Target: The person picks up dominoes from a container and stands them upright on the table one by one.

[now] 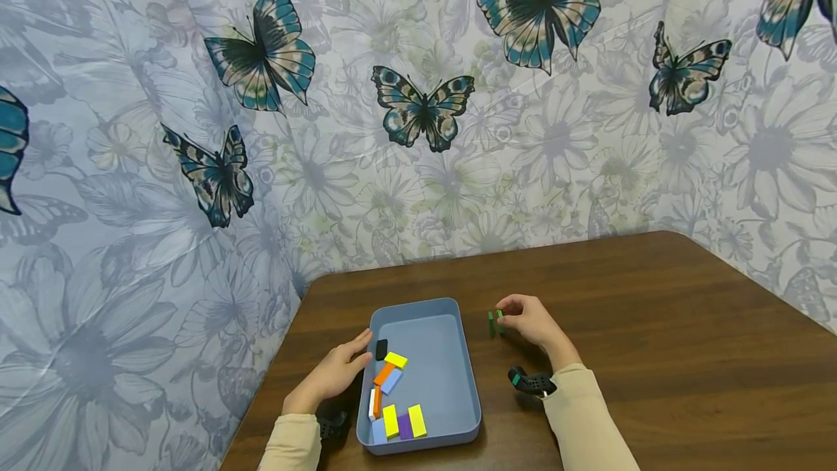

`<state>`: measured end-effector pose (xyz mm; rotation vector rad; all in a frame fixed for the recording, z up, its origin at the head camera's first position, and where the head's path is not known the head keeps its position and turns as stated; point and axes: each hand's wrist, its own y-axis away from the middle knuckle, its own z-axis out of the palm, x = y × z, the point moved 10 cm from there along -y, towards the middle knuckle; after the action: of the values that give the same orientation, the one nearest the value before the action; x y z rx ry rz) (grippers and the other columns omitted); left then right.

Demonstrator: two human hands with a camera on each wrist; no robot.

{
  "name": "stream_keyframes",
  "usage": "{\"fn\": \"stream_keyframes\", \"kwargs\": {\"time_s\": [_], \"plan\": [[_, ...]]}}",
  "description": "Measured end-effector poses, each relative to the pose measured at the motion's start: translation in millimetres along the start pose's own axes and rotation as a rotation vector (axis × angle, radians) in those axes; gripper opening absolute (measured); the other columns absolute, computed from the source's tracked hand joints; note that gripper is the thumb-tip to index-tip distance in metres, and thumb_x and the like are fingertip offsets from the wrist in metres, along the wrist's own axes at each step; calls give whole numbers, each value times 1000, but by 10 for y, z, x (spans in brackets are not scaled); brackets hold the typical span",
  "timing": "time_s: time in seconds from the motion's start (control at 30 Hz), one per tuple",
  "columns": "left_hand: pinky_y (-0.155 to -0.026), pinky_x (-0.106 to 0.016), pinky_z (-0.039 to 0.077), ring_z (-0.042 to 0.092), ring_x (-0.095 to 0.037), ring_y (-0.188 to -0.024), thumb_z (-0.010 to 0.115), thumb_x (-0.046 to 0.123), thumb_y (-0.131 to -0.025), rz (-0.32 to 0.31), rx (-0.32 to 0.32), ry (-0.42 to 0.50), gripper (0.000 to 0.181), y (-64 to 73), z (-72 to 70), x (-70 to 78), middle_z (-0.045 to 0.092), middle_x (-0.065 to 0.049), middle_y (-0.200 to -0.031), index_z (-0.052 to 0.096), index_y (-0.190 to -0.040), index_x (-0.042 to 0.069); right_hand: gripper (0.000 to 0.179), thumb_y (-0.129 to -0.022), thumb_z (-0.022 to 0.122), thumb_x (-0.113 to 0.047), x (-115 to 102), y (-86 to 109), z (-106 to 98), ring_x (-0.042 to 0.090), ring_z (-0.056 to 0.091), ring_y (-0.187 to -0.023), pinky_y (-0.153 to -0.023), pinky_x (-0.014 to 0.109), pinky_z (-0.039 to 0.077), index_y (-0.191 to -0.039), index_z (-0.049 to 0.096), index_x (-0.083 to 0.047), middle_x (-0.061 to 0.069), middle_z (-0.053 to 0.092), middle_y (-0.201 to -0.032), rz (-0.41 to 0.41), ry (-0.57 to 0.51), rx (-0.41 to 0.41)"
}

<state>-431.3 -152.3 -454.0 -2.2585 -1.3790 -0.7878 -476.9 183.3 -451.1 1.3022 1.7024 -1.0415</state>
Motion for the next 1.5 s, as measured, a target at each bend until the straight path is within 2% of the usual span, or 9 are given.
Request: {"fn": "stream_keyframes", "kwargs": {"time_s": [0.47,0.63,1.0,1.3,1.5], "plan": [[-103,-51,26,22,-29,-133,42,28,-94,0,3,-3,54,0,-20,19,18,-7,-148,24,-141,8,20,-80,63,-6,22,-22,14,19,53,-83,-64,27,44,-100,60,-4,11,60,-94,9,15,7],[-103,-50,26,23,-29,-133,42,28,-94,1,5,-10,54,3,-20,27,19,-7,-148,25,-141,8,20,-80,63,-6,50,-23,25,19,53,-85,-68,27,45,-100,60,-3,11,59,-96,15,6,1],[-102,-52,26,21,-30,-134,41,30,-95,5,-15,-6,54,-5,7,21,17,-7,-148,23,-142,9,29,-80,64,-8,74,-12,10,20,54,-88,-68,28,47,-107,56,-2,12,57,-101,4,-7,-19],[-103,-52,25,21,-30,-134,42,30,-94,2,-9,-1,54,-11,14,-2,18,-6,-148,23,-141,9,35,-82,63,-12,-61,-5,-115,22,53,-93,-74,31,48,-113,50,-1,17,56,-105,-6,18,20],[-102,-52,27,22,-30,-134,41,31,-95,-9,-10,-7,54,5,7,-12,17,-7,-148,23,-141,10,40,-83,62,-16,-285,-1,-157,23,54,-95,-77,33,48,-117,47,-3,15,55,-108,-29,46,32]]}}
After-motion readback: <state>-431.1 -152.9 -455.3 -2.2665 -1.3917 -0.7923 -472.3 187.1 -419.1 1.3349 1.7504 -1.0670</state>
